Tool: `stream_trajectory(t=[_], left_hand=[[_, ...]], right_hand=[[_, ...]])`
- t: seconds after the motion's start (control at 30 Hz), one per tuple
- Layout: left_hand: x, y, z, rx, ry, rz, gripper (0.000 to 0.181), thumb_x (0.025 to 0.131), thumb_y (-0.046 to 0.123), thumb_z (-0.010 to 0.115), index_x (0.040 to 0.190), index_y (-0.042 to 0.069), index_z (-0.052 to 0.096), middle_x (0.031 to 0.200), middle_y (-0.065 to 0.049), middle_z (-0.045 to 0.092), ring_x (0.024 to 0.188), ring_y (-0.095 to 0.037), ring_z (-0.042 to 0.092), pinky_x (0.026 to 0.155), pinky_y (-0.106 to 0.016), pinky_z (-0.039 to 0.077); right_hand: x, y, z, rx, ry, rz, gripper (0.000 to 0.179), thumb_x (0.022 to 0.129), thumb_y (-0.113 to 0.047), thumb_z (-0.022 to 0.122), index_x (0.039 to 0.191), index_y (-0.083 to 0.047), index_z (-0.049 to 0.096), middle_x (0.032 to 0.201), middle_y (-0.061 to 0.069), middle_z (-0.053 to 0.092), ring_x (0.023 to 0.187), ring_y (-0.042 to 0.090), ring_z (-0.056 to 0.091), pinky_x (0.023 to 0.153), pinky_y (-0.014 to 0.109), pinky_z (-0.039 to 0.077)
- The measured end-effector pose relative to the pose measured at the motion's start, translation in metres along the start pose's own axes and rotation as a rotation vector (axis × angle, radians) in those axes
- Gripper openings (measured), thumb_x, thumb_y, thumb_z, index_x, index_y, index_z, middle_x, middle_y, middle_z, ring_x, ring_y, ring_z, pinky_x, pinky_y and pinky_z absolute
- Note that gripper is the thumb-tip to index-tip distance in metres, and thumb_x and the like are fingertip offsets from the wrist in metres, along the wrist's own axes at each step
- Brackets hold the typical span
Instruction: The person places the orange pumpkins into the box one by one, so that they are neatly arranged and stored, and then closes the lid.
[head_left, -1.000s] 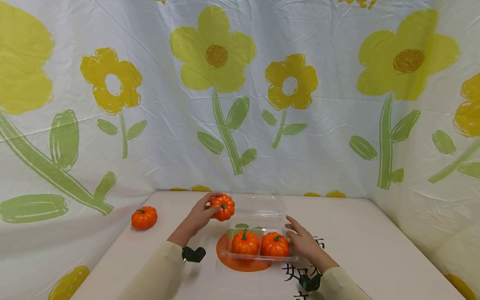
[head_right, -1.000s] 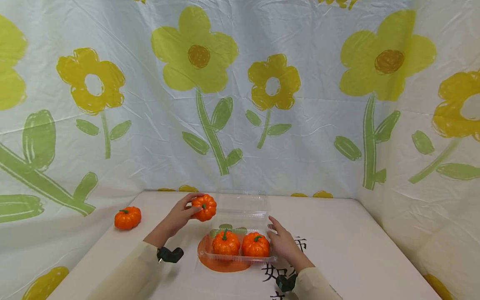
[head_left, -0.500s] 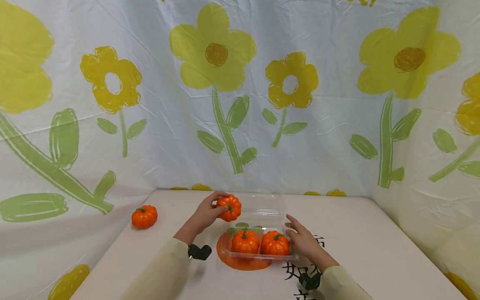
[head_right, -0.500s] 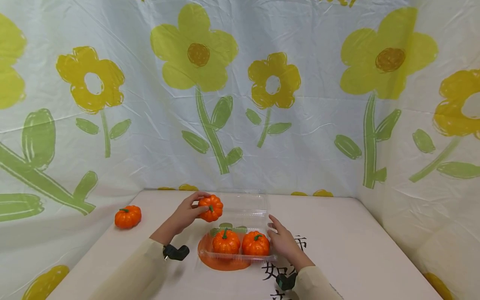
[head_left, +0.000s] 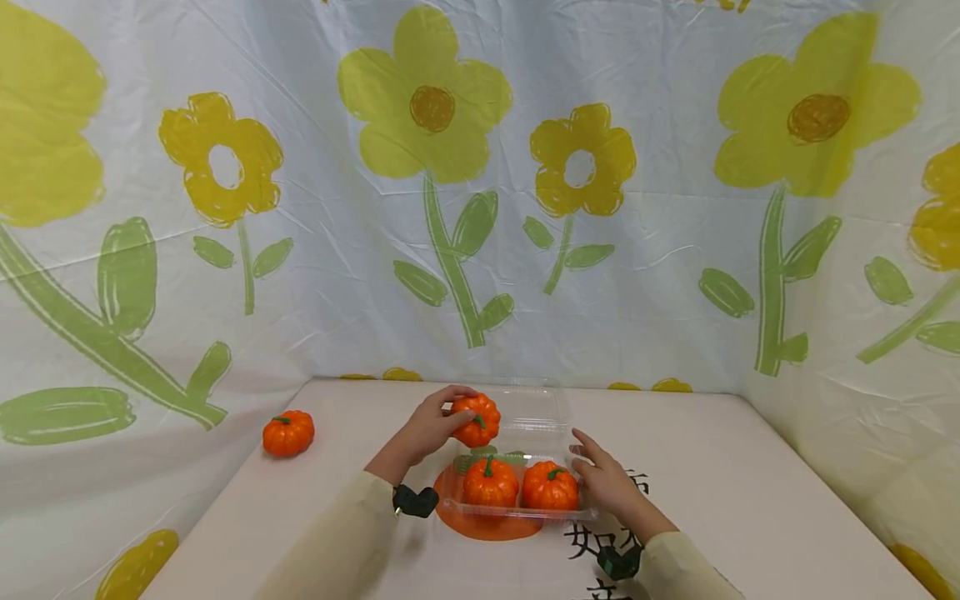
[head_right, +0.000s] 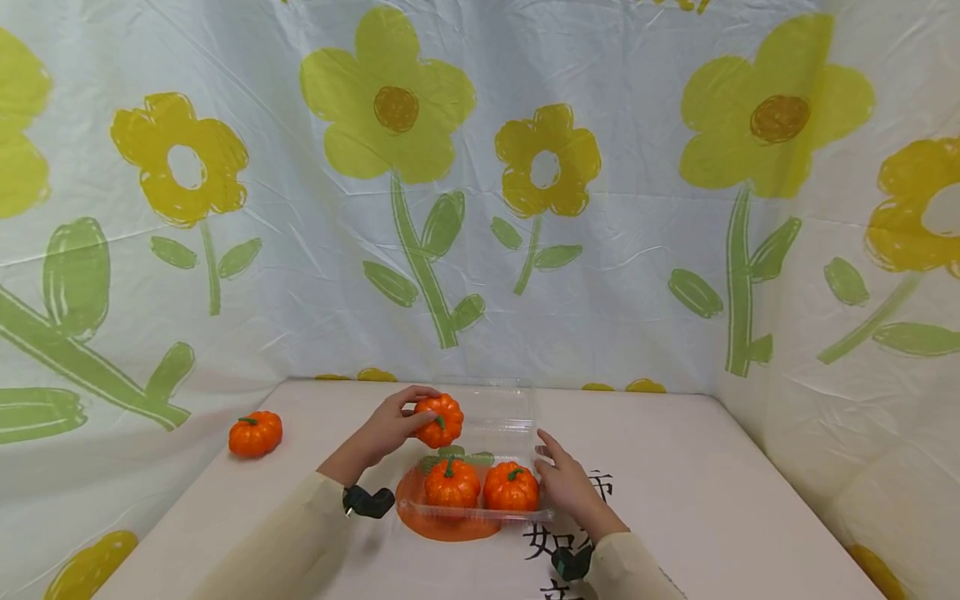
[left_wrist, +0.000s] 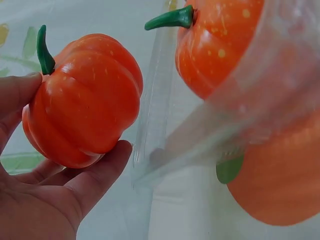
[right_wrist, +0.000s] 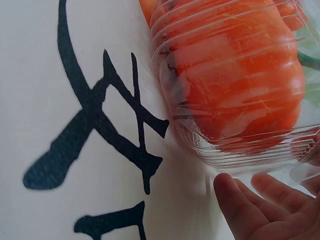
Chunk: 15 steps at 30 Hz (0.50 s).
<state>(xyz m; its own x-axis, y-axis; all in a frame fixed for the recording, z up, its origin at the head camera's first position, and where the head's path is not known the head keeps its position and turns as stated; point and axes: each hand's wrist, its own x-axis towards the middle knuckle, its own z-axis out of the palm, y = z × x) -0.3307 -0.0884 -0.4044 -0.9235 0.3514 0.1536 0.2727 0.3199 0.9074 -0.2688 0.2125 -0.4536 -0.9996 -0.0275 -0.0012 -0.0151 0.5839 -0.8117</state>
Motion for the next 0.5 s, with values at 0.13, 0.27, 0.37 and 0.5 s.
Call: stream_trajectory(t=[0.13, 0.27, 0.37, 0.5], left_hand=[[0.002, 0.005, 0.005, 0.02, -0.008, -0.008, 0.033, 0.095, 0.029, 0.061, 0.127, 0.024, 0.058, 0.132, -0.01, 0.054, 0.106, -0.028, 0.059, 0.084, -0.036, 0.058], [0.004, 0.008, 0.01, 0.034, -0.01, -0.009, 0.036, 0.094, 0.028, 0.062, 0.13, 0.023, 0.057, 0.134, -0.01, 0.055, 0.107, -0.027, 0.058, 0.085, -0.036, 0.057], [0.006, 0.01, 0.013, 0.048, -0.004, -0.011, 0.038, 0.093, 0.028, 0.063, 0.13, 0.023, 0.057, 0.133, -0.011, 0.054, 0.105, -0.027, 0.059, 0.084, -0.036, 0.058], [0.009, 0.01, 0.018, 0.067, 0.005, -0.014, 0.037, 0.091, 0.029, 0.065, 0.126, 0.021, 0.058, 0.13, -0.013, 0.054, 0.097, -0.025, 0.061, 0.081, -0.036, 0.059]], right_hand=[[0.0, -0.001, 0.0, 0.003, 0.005, 0.003, 0.057, 0.099, -0.019, 0.045, 0.153, -0.015, 0.028, 0.145, 0.021, 0.046, 0.12, 0.038, 0.056, 0.098, 0.059, 0.046], [-0.001, -0.003, 0.0, 0.002, 0.003, 0.0, 0.057, 0.099, -0.019, 0.045, 0.153, -0.014, 0.028, 0.145, 0.022, 0.046, 0.12, 0.038, 0.056, 0.098, 0.059, 0.046], [-0.002, -0.003, 0.0, -0.001, 0.003, -0.004, 0.057, 0.099, -0.019, 0.045, 0.153, -0.014, 0.028, 0.145, 0.022, 0.046, 0.12, 0.039, 0.056, 0.098, 0.059, 0.046], [-0.003, -0.004, -0.001, -0.006, 0.002, -0.011, 0.057, 0.099, -0.018, 0.045, 0.153, -0.013, 0.028, 0.144, 0.023, 0.046, 0.12, 0.04, 0.055, 0.097, 0.059, 0.047]])
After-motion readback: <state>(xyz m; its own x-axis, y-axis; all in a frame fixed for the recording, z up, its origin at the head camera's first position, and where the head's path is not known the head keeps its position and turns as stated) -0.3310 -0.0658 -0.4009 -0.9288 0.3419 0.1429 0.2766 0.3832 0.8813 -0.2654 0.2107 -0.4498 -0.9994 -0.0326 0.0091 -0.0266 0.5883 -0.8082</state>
